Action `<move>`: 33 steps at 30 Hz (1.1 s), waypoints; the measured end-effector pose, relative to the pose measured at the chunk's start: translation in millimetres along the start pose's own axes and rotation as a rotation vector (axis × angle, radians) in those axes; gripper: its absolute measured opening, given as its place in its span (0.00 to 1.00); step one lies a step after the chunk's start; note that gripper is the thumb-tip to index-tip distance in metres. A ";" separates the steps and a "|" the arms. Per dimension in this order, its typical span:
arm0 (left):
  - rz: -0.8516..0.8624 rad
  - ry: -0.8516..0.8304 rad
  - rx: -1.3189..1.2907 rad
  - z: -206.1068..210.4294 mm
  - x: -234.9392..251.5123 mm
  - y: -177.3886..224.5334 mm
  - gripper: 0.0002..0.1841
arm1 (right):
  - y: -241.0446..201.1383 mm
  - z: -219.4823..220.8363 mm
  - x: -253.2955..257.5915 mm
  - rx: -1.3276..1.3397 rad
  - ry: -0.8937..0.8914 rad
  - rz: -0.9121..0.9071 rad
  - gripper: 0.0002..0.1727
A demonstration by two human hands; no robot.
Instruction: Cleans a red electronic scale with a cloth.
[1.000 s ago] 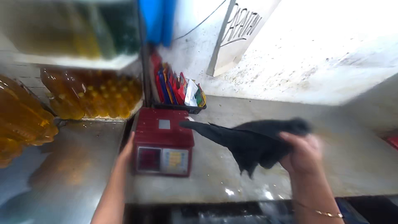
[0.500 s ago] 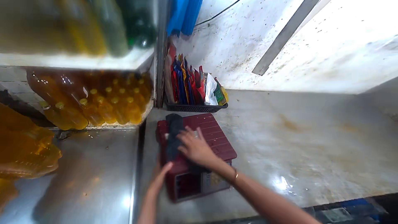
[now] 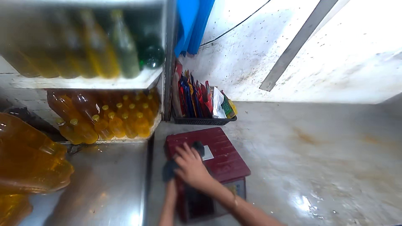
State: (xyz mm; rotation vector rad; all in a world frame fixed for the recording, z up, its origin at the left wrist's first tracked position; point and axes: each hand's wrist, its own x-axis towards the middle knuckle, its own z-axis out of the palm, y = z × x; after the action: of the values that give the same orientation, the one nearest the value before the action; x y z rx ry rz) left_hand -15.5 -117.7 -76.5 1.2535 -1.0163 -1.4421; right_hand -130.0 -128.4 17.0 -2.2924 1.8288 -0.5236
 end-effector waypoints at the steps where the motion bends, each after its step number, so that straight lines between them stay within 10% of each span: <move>1: 0.004 -0.039 0.001 -1.9 -0.8 1.7 0.26 | 4.7 -3.5 27.5 -0.007 -0.022 0.041 0.25; 5: 0.004 -0.090 -0.002 -1.9 6.4 4.5 0.36 | 9.6 2.4 121.6 -0.020 -0.083 0.290 0.26; 9: 0.047 -0.076 -0.013 -0.8 5.6 7.0 0.37 | 51.0 -9.2 91.8 -0.049 -0.009 0.220 0.26; 14: 0.096 -0.142 -0.027 -2.2 13.5 -0.5 0.45 | 147.9 -61.1 67.4 -0.128 -0.030 0.617 0.31; 21: 0.093 -0.146 -0.074 -0.6 14.9 -4.9 0.43 | 25.3 -13.6 116.4 0.005 -0.201 0.246 0.31; 28: 0.063 -0.132 -0.074 0.9 13.1 -1.6 0.45 | 167.2 -70.8 69.7 -0.079 -0.142 0.559 0.34; 33: 0.077 -0.137 -0.069 -0.6 15.2 0.4 0.44 | 48.0 -25.5 101.3 0.007 -0.152 0.331 0.31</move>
State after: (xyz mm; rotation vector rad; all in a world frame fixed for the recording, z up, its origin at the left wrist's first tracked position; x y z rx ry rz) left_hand -15.3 -132.6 -79.5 1.0668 -1.0850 -1.5063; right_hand -163.9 -235.5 41.5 -1.9074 2.0631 -0.2953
